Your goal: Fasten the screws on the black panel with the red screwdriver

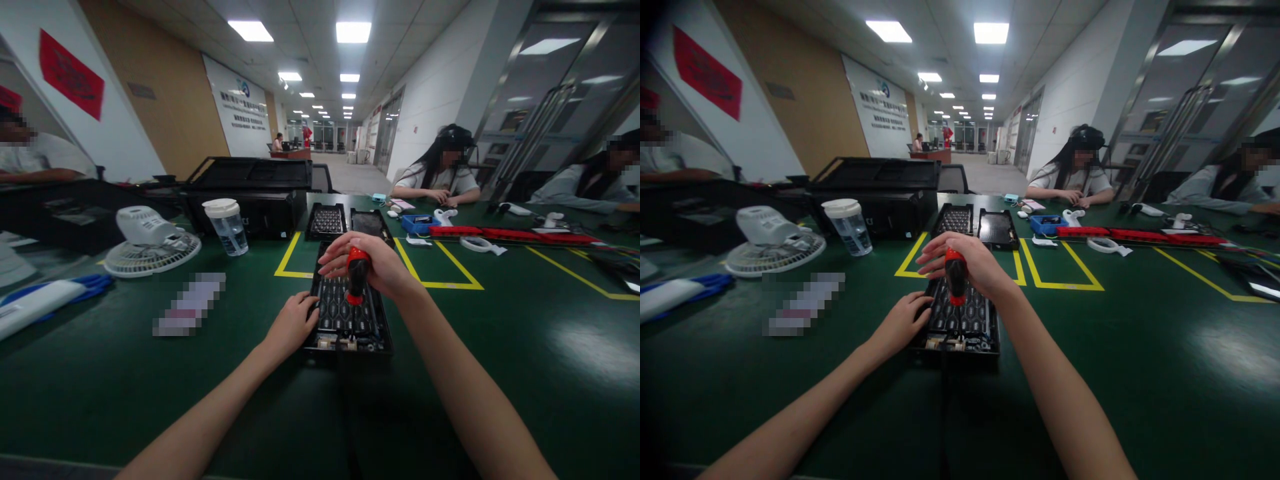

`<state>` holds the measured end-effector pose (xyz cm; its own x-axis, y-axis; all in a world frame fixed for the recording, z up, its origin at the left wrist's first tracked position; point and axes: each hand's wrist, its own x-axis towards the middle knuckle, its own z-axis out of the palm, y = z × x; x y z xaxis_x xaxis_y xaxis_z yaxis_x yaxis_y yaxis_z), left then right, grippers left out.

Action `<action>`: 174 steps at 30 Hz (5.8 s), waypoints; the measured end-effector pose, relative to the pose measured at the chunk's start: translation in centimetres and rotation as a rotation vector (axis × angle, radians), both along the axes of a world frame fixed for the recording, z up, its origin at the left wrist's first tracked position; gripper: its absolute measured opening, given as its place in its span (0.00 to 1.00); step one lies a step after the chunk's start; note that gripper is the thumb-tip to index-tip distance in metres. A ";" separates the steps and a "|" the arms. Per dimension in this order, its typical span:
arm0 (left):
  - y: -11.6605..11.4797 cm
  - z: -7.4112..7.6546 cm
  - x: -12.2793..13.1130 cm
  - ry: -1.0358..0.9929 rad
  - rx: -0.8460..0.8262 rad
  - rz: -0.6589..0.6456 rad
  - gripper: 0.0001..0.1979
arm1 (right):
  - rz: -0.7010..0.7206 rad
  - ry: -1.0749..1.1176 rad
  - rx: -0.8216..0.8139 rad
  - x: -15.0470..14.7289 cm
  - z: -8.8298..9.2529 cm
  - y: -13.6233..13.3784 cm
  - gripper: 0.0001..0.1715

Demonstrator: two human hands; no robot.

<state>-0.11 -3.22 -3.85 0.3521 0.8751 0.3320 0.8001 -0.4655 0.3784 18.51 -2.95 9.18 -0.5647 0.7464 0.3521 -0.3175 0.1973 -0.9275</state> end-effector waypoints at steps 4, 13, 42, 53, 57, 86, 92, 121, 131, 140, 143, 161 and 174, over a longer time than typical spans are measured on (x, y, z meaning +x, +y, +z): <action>0.0 -0.1 0.0 0.002 0.017 0.001 0.15 | 0.003 0.012 0.042 0.1 -0.2 -0.2 0.14; -0.1 0.1 0.1 0.010 0.018 -0.001 0.14 | 0.026 0.049 0.051 0.2 -0.4 -0.1 0.14; 0.0 -0.1 0.0 0.007 0.018 -0.005 0.14 | 0.207 0.014 -0.038 0.8 -0.2 -0.1 0.10; -0.1 0.1 0.0 -0.004 0.012 -0.013 0.14 | 0.220 -0.005 -0.019 0.9 0.1 -0.5 0.09; -0.1 0.0 0.0 0.001 0.017 -0.010 0.14 | 0.214 -0.017 -0.019 0.8 0.1 -0.6 0.09; -0.1 0.0 0.0 0.012 0.012 -0.003 0.14 | 0.155 -0.102 0.029 1.2 0.7 -1.0 0.07; -0.1 0.1 0.0 0.007 0.012 -0.007 0.14 | 0.146 -0.117 0.043 1.3 0.7 -1.0 0.06; -0.3 0.2 0.1 0.003 0.002 -0.011 0.14 | 0.088 -0.143 0.059 1.6 0.9 -1.0 0.07; -0.3 0.1 0.2 0.011 0.007 -0.002 0.15 | 0.012 -0.190 0.162 1.9 1.0 -1.0 0.07; -0.3 0.3 0.2 0.003 -0.001 -0.005 0.15 | -0.115 -0.280 0.296 1.6 1.7 -1.5 0.10; -0.3 0.3 0.2 0.004 0.000 -0.006 0.15 | -0.150 -0.310 0.326 1.6 1.9 -1.6 0.11; -0.2 0.1 0.2 -0.007 0.008 -0.005 0.14 | -0.281 -0.382 0.444 1.6 2.0 -1.6 0.13; -0.3 0.3 0.3 0.013 -0.009 0.002 0.15 | -0.340 -0.458 0.512 1.5 2.2 -2.0 0.13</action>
